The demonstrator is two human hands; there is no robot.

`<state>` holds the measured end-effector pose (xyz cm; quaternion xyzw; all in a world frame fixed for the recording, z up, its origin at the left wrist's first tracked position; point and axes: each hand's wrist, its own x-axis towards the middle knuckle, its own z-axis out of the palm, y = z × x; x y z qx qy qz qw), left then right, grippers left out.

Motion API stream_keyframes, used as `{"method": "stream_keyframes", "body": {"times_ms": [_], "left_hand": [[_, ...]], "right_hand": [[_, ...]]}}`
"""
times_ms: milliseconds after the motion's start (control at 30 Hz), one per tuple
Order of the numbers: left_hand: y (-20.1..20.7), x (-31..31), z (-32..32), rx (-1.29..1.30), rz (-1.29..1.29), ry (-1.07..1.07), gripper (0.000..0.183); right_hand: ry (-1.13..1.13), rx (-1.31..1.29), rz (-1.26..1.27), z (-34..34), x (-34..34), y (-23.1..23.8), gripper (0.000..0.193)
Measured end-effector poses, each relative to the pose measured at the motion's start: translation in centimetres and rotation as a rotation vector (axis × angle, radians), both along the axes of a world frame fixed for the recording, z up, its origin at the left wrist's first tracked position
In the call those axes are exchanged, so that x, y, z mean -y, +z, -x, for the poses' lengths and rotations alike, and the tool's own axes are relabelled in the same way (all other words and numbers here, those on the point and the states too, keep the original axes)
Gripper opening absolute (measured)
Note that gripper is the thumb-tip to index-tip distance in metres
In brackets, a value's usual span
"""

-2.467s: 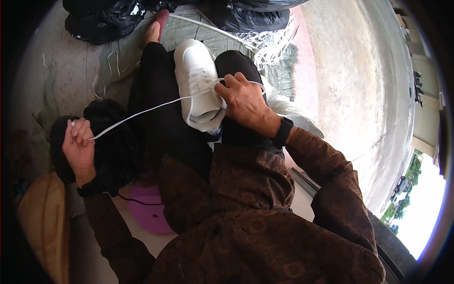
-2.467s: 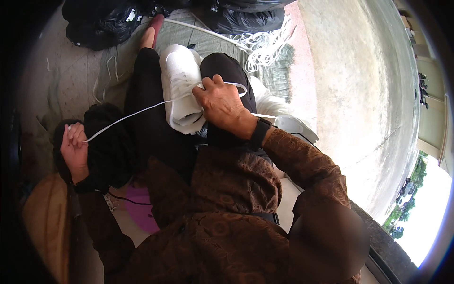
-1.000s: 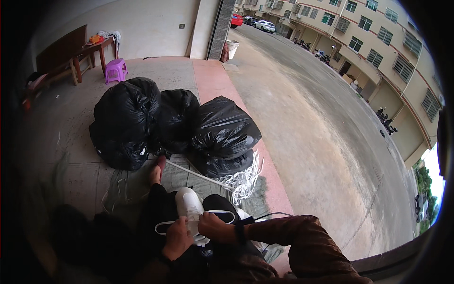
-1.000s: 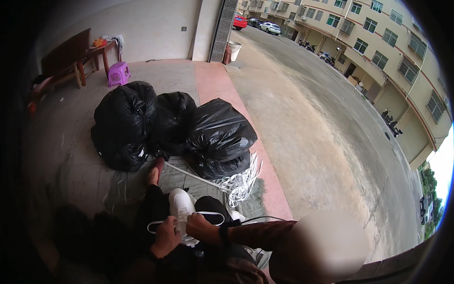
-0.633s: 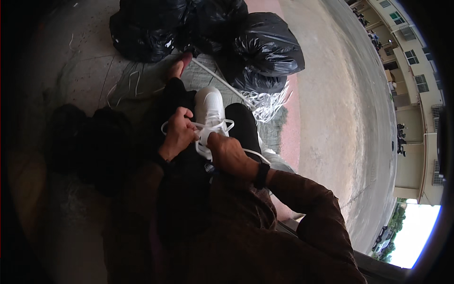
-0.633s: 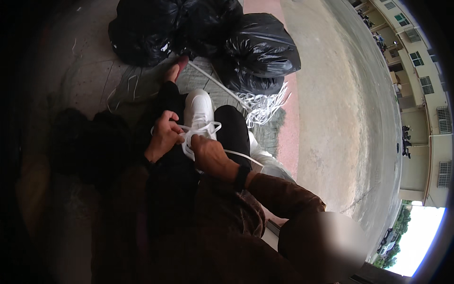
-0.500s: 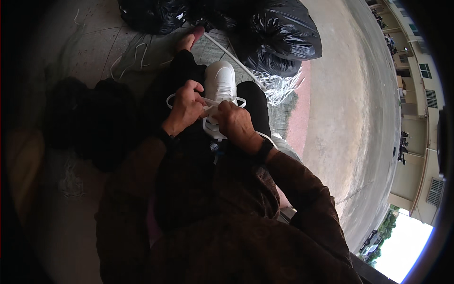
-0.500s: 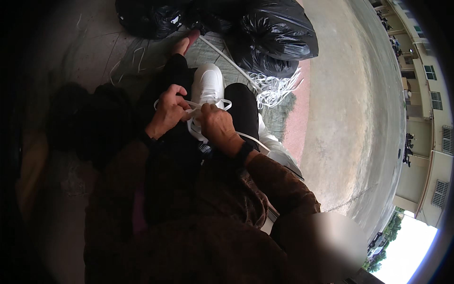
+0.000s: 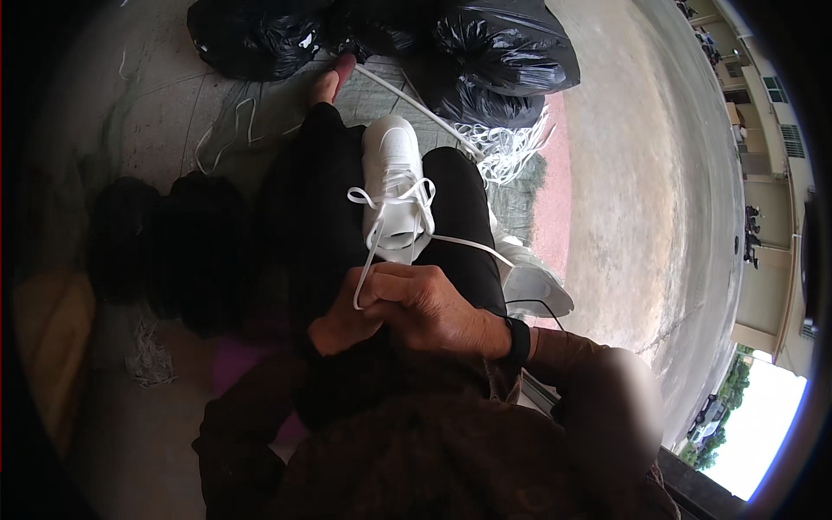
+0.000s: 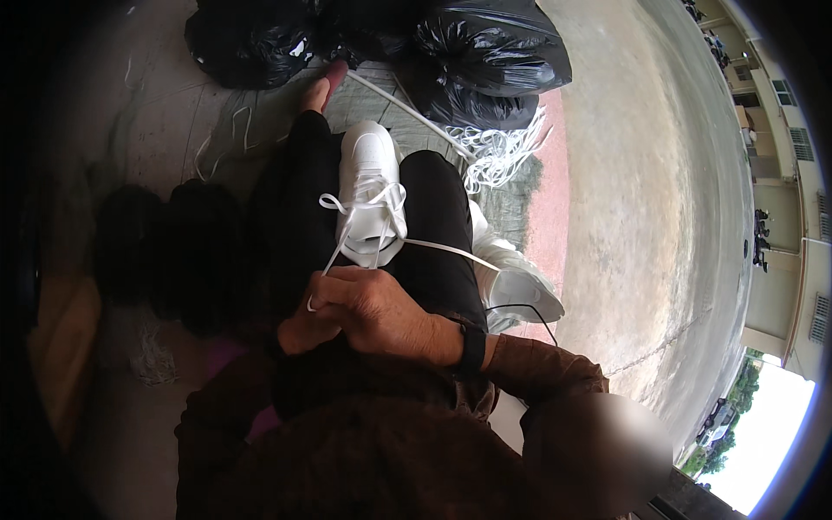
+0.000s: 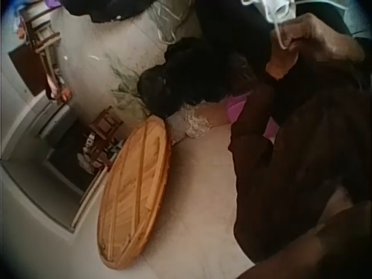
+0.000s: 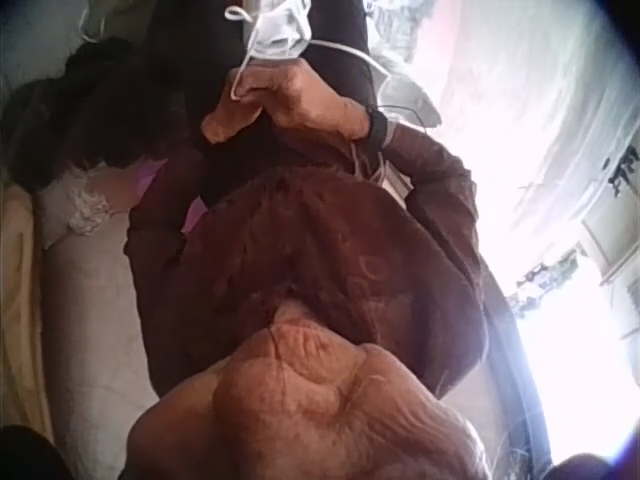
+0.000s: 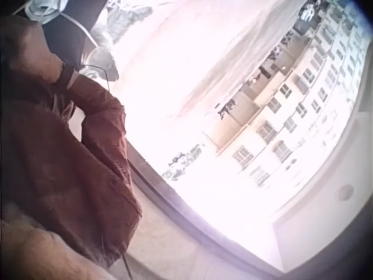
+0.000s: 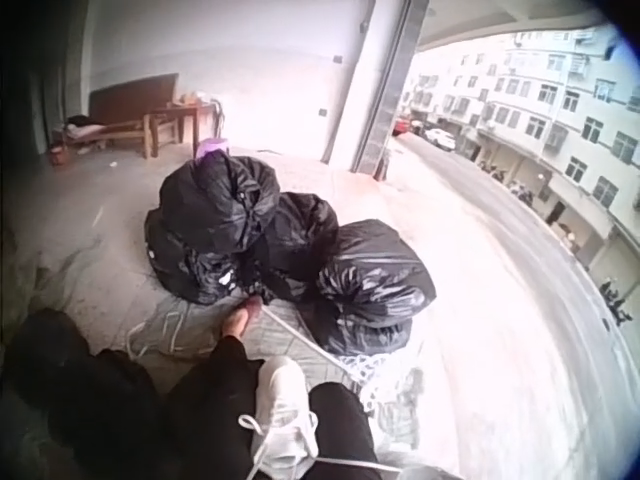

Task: The recorder is lacing a pair of white athletic shoes while sitting on the floor next to large bags of components.

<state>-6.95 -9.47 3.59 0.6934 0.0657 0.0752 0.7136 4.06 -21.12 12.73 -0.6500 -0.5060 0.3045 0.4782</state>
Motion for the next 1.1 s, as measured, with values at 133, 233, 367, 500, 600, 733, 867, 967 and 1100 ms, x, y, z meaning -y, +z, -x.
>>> {"method": "stream_keyframes", "body": {"times_ms": [133, 233, 367, 500, 600, 733, 867, 967, 1100], "left_hand": [[-0.1, -1.5, -1.0, -0.091, -0.266, -0.053, 0.020], [0.2, -3.1, -1.9, 0.005, -0.613, -0.101, 0.028], [0.3, -6.1, 0.2, -0.190, -0.681, -0.003, 0.032], [0.8, -6.5, 1.1, -0.133, -0.791, -0.032, 0.029], [-1.7, -13.8, 6.1, -0.509, -0.690, 0.266, 0.023], [-0.7, -10.9, 2.4, -0.396, -0.921, 0.276, 0.030], [2.2, -7.2, -6.5, 0.144, -0.917, 0.261, 0.038], [-0.8, -5.4, -10.1, 0.068, -1.004, -0.041, 0.028], [-1.9, -5.0, -11.7, 0.096, -1.043, -0.077, 0.016]], "right_hand": [[-0.266, 0.711, 0.111, -5.1, 1.0, -4.2, 0.015], [-0.230, 0.817, 0.155, -8.1, 1.8, -10.2, 0.013], [-0.234, 0.822, 0.123, -8.0, 2.0, -10.0, 0.024], [-0.180, 0.832, 0.114, -7.7, 1.9, -9.4, 0.025], [-0.116, 0.604, -0.046, -6.6, 3.6, -7.1, 0.019], [0.057, 0.397, -0.147, -4.1, 2.6, -7.9, 0.015], [0.184, 0.349, -0.169, -1.7, 1.8, -9.2, 0.022], [0.273, 0.329, -0.143, -1.0, 1.6, -8.9, 0.022], [0.092, 0.239, -0.302, -0.7, 1.4, -7.4, 0.017]]}}
